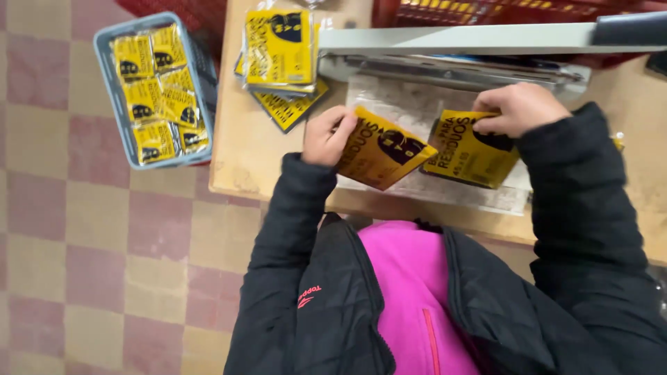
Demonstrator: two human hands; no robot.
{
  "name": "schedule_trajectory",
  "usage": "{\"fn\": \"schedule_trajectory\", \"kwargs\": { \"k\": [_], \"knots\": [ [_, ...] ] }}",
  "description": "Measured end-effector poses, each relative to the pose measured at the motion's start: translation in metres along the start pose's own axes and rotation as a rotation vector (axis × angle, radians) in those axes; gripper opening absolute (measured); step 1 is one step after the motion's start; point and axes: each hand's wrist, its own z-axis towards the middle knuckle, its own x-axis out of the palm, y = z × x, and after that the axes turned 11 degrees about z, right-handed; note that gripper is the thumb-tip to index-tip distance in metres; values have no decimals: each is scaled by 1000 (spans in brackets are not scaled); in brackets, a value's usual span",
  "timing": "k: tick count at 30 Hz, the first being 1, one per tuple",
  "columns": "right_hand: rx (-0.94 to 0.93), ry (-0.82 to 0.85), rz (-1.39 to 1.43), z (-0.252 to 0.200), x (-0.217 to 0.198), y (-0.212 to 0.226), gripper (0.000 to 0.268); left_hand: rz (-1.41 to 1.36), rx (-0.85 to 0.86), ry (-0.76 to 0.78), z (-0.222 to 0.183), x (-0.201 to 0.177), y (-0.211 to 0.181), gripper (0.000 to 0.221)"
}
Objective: Sealing plastic bags containing trash bags using a heat sealer.
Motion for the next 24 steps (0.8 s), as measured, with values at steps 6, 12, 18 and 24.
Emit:
{"fn": "schedule_trajectory", "kwargs": {
  "k": [6,12,18,24],
  "knots": [
    [37,0,133,43,38,-124,40,280,-271,-71,62,98,85,28],
    [68,3,82,75,44,-142,37,607,-355,-258,95,123,81,27],
    [-5,-37,118,94,60,-175,38,641,-408,-336,98,112,90,20],
    [-134,-379,-161,58,55,-149,51,562,-505,-396,106,104,71,29]
  ]
}}
